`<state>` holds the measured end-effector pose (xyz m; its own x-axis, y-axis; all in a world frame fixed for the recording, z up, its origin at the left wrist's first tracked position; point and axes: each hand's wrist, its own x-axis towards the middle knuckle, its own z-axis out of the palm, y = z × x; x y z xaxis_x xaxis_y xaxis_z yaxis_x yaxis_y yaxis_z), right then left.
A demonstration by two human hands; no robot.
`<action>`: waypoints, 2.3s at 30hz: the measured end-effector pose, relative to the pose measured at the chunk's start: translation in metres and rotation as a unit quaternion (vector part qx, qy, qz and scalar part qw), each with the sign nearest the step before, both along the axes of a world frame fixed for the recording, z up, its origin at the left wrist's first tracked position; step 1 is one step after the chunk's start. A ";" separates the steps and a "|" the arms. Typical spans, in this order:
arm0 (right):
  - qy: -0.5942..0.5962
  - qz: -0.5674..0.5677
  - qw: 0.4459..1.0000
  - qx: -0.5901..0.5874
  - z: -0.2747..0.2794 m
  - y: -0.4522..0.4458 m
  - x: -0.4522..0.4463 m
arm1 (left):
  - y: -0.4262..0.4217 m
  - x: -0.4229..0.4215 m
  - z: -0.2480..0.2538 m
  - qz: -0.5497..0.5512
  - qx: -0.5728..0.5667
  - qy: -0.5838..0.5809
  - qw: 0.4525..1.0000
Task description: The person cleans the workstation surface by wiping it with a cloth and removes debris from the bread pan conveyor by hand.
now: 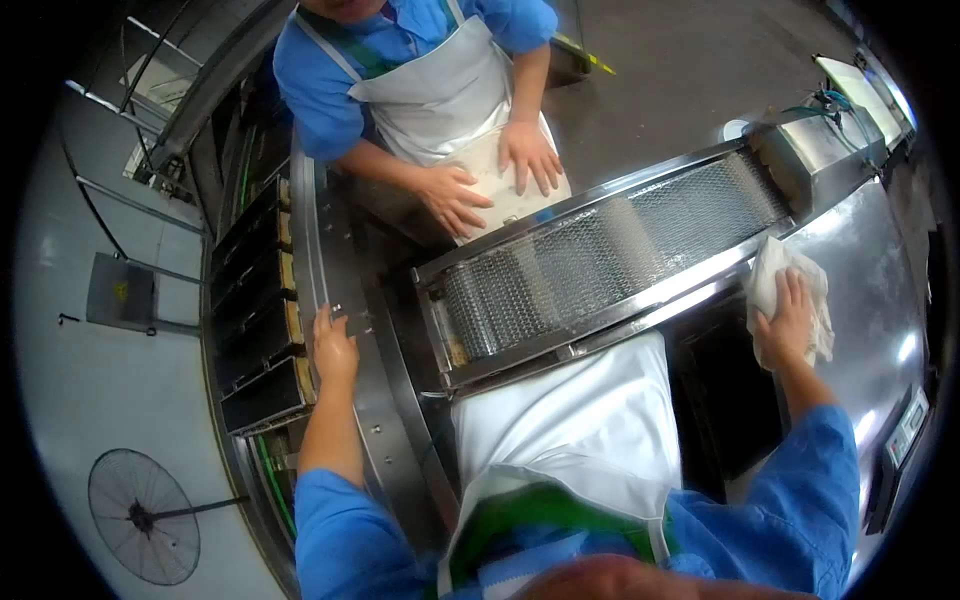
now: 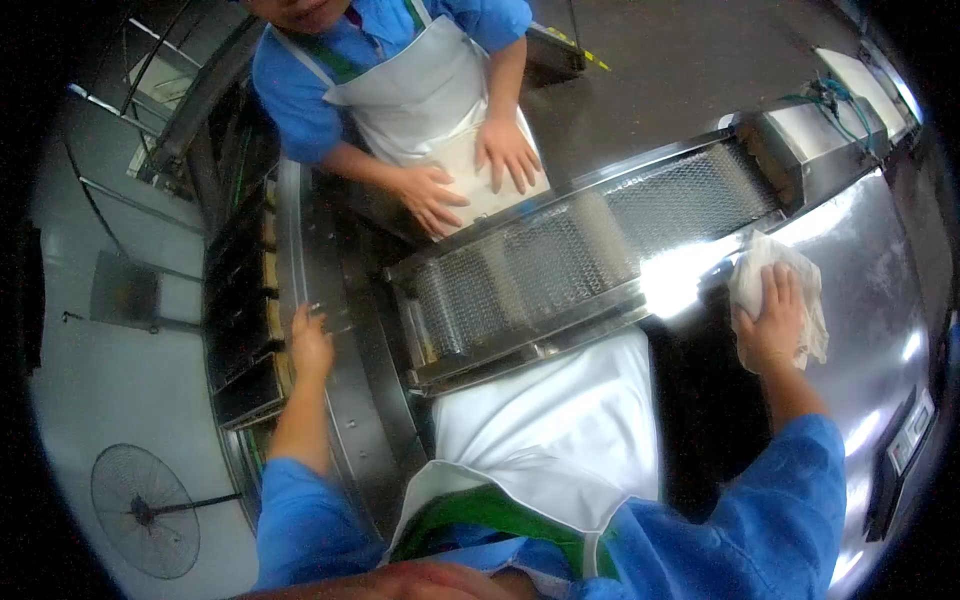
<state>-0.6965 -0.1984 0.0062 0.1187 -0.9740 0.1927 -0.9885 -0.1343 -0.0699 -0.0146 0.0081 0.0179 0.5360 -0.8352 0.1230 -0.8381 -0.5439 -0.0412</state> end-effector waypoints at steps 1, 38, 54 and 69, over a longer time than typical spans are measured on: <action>0.000 0.001 1.000 0.000 -0.001 0.000 -0.001 | 0.002 -0.002 0.000 -0.011 -0.002 -0.006 1.000; 0.006 0.019 1.000 -0.024 -0.006 0.001 -0.004 | 0.025 -0.038 0.013 -0.062 0.107 0.021 0.992; 0.006 0.012 1.000 -0.015 0.006 0.007 0.007 | 0.019 -0.033 0.012 -0.034 0.133 0.046 0.989; 0.013 0.009 0.999 -0.028 0.001 0.004 0.004 | 0.021 -0.034 0.013 -0.044 0.096 0.036 0.994</action>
<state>-0.6921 -0.1945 0.0074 0.1429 -0.9594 0.2433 -0.9871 -0.1560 -0.0352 -0.0489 0.0291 0.0312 0.4617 -0.8836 -0.0784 -0.8865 -0.4566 -0.0752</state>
